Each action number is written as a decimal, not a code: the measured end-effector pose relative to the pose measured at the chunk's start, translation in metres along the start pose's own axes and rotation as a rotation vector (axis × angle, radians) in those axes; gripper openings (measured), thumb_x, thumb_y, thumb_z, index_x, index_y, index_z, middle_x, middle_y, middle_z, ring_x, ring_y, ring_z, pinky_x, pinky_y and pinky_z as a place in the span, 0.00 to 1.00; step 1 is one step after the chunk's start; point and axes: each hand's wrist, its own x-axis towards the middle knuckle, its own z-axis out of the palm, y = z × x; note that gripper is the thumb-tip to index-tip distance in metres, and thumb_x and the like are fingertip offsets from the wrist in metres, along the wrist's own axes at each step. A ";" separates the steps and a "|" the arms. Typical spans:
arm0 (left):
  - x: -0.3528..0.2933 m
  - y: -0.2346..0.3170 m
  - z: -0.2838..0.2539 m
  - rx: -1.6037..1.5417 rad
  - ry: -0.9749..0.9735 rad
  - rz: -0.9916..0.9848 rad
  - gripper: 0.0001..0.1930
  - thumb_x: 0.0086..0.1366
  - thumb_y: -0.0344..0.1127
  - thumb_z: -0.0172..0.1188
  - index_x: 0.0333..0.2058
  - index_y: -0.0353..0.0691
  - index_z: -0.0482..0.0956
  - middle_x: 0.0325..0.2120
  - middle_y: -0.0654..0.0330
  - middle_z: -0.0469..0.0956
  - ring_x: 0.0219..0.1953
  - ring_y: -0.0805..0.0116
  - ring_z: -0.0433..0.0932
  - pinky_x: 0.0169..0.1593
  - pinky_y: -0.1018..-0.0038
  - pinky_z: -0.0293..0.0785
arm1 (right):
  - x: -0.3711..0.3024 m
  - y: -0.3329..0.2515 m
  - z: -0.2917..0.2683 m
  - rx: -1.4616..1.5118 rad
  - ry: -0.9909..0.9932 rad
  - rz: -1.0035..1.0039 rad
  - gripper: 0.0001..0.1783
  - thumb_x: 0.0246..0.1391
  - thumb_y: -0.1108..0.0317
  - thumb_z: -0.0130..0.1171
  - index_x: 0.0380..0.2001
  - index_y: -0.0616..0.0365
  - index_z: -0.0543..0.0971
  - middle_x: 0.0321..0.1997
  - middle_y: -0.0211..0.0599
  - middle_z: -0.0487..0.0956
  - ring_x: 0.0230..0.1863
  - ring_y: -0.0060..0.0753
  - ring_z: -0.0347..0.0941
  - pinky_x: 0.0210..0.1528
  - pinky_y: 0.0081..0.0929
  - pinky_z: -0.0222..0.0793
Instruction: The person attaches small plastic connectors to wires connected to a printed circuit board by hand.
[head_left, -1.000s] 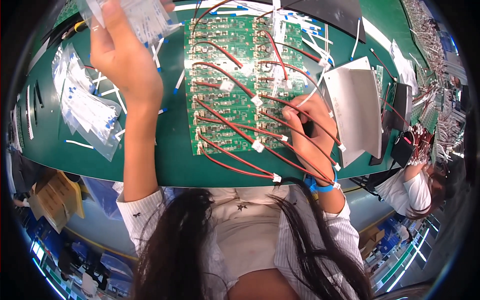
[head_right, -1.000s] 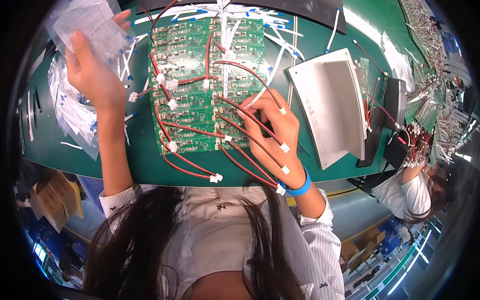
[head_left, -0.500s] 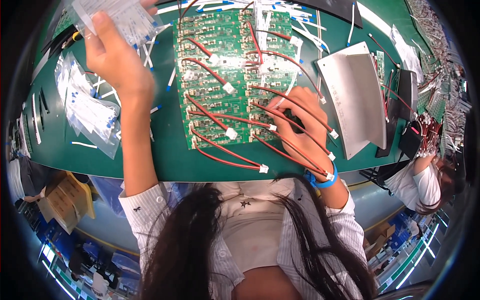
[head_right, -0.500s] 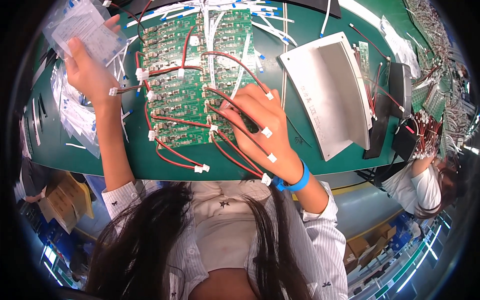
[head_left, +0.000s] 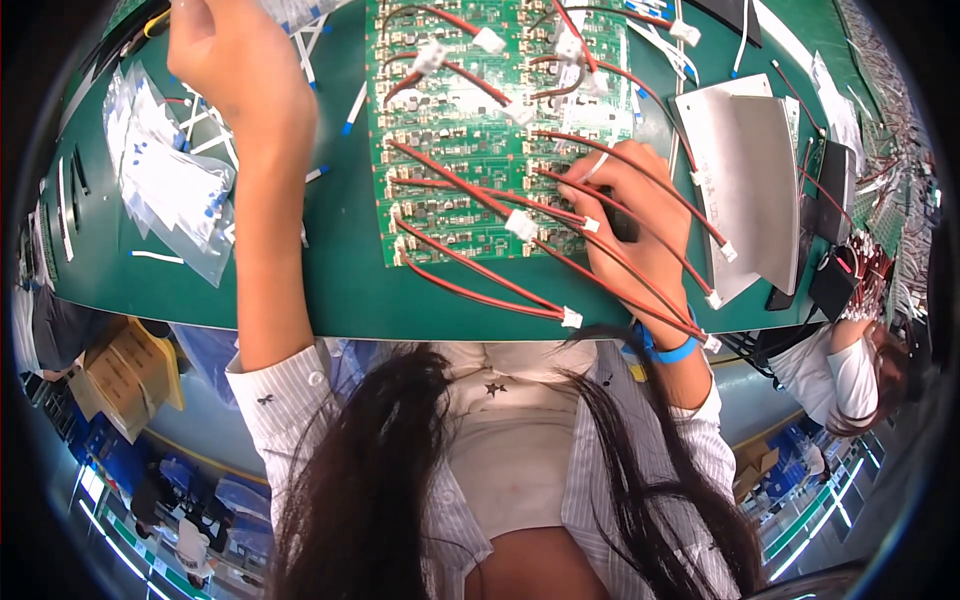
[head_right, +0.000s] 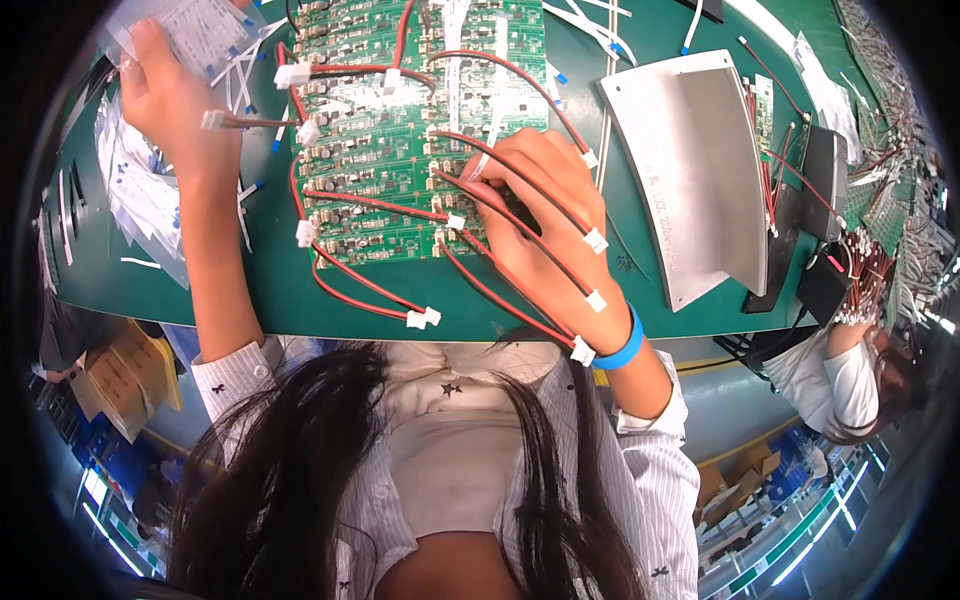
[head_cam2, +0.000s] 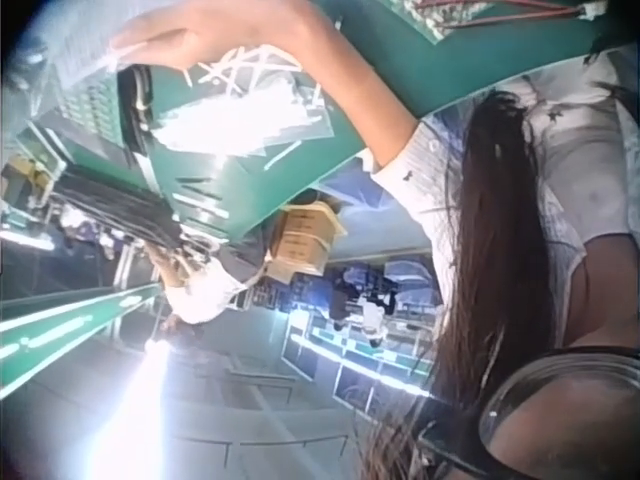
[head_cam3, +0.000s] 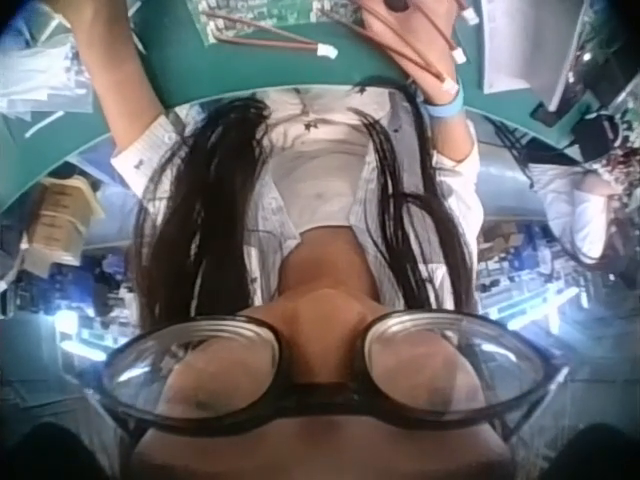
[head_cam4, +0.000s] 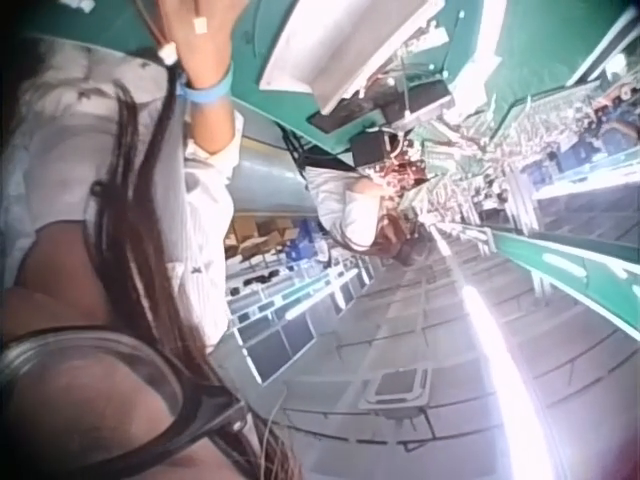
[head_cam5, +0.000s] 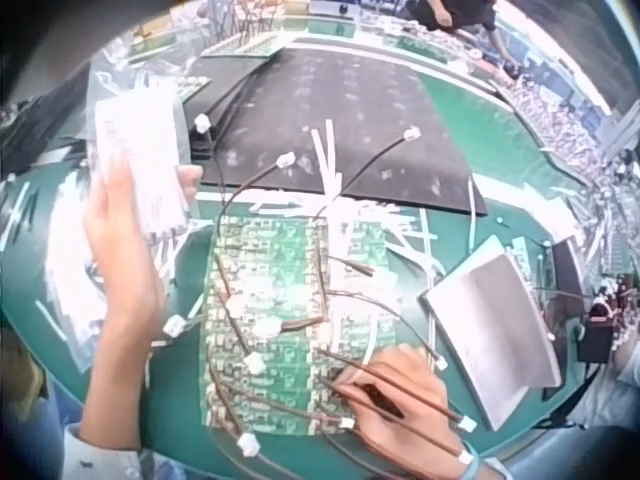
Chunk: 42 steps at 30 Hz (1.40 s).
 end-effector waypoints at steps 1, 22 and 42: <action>0.001 0.004 0.000 0.103 0.003 0.013 0.15 0.66 0.39 0.41 0.39 0.29 0.66 0.30 0.45 0.76 0.30 0.62 0.78 0.38 0.72 0.73 | 0.000 0.000 0.001 -0.033 0.015 -0.031 0.08 0.35 0.82 0.60 0.23 0.62 0.74 0.25 0.36 0.73 0.27 0.36 0.66 0.30 0.26 0.59; -0.015 0.019 0.022 -0.263 -0.123 -0.125 0.17 0.66 0.42 0.42 0.39 0.31 0.70 0.25 0.53 0.78 0.23 0.74 0.75 0.28 0.80 0.71 | -0.009 -0.005 -0.001 -0.154 -0.039 -0.087 0.13 0.35 0.78 0.61 0.31 0.63 0.77 0.29 0.37 0.73 0.30 0.35 0.69 0.35 0.27 0.64; -0.011 0.010 0.015 -0.304 -0.103 -0.136 0.18 0.66 0.44 0.41 0.38 0.32 0.70 0.25 0.54 0.78 0.23 0.73 0.75 0.29 0.80 0.71 | -0.004 -0.004 0.012 0.151 0.024 0.164 0.08 0.38 0.82 0.59 0.25 0.64 0.73 0.27 0.36 0.68 0.25 0.31 0.66 0.27 0.23 0.61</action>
